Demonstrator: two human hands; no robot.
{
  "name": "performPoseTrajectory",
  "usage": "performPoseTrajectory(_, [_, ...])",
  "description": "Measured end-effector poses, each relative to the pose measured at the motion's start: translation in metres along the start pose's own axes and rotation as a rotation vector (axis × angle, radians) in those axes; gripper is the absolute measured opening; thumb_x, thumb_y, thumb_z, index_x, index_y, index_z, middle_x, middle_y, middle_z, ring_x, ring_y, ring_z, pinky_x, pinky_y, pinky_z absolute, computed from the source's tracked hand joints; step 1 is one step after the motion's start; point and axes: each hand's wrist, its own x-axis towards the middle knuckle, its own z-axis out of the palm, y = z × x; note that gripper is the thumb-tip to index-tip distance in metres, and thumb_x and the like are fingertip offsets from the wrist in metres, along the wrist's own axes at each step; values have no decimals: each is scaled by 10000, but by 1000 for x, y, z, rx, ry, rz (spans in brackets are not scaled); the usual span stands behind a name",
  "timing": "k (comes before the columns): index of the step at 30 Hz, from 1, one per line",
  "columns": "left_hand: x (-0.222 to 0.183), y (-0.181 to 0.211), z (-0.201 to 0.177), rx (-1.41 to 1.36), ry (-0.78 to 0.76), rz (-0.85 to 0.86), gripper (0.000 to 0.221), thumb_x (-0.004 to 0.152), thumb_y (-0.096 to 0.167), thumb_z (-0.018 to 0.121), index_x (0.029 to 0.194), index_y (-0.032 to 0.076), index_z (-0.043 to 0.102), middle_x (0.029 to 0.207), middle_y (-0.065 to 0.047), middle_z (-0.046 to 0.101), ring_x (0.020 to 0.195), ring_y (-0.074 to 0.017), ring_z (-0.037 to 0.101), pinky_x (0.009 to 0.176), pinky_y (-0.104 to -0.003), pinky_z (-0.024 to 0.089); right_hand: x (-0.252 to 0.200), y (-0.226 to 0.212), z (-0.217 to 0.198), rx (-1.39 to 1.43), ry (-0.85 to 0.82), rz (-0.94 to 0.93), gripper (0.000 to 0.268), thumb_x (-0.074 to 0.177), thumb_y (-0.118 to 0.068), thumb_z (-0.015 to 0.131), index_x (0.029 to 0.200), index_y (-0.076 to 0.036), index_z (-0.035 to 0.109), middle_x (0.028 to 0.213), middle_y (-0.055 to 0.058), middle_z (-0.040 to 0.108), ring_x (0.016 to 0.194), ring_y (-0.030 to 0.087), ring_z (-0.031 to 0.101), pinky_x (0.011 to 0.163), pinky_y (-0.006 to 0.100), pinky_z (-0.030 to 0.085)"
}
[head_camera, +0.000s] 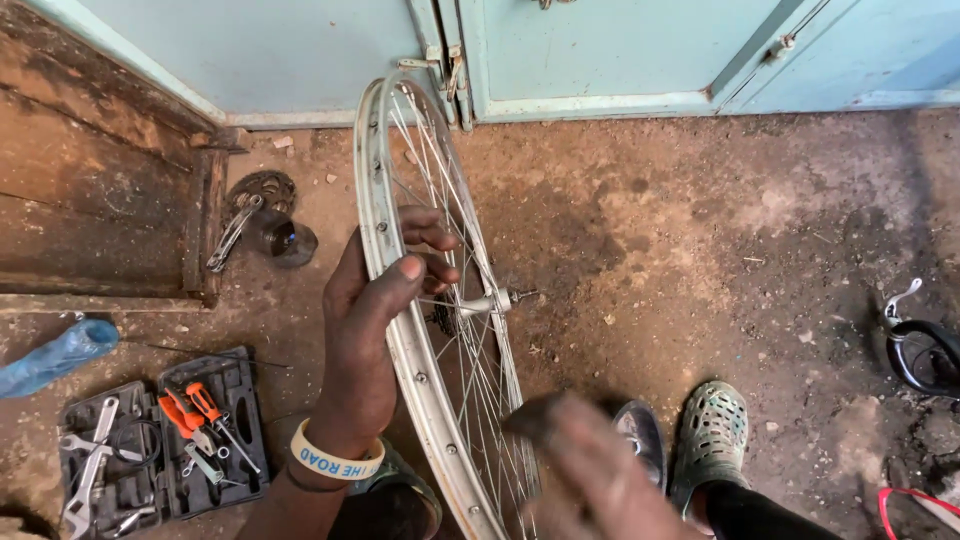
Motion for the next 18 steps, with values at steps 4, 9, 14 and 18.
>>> performPoseTrajectory(4, [-5, -8, -9, 20, -155, 115, 341, 952, 238, 540, 1228, 51, 607, 1103, -99, 673, 1021, -209, 653, 856, -367, 600, 14, 32, -21, 24, 4, 777, 341, 1010, -320, 514, 1156, -49, 660, 940, 125, 778, 657, 198, 650, 584, 324, 605])
performPoseTrajectory(9, [-10, -9, -4, 45, -302, 194, 352, 934, 349, 573, 1149, 72, 603, 1052, -77, 648, 967, -198, 650, 900, -393, 602, 15, 77, -14, 70, 4, 1310, 453, 969, -393, 537, 1300, -96, 624, 1369, 150, 680, 1188, 329, 711, 983, 544, 608])
performPoseTrajectory(14, [-21, -3, -3, 0, -474, 107, 415, 890, 398, 611, 1145, 70, 616, 945, -29, 599, 898, -148, 591, 811, -303, 518, 24, 83, 4, 53, -26, 1276, 532, 1001, -422, 463, 1428, -111, 528, 1426, 172, 607, 1218, 353, 669, 993, 534, 585])
performPoseTrajectory(18, [-31, 2, 1, 36, -524, 23, 435, 841, 397, 606, 1135, 77, 637, 920, -14, 560, 783, -107, 539, 738, -264, 465, 8, 111, 24, 3, -22, 1290, 405, 1088, -296, 398, 1358, -61, 586, 777, 139, 680, 488, 163, 503, 460, 335, 475])
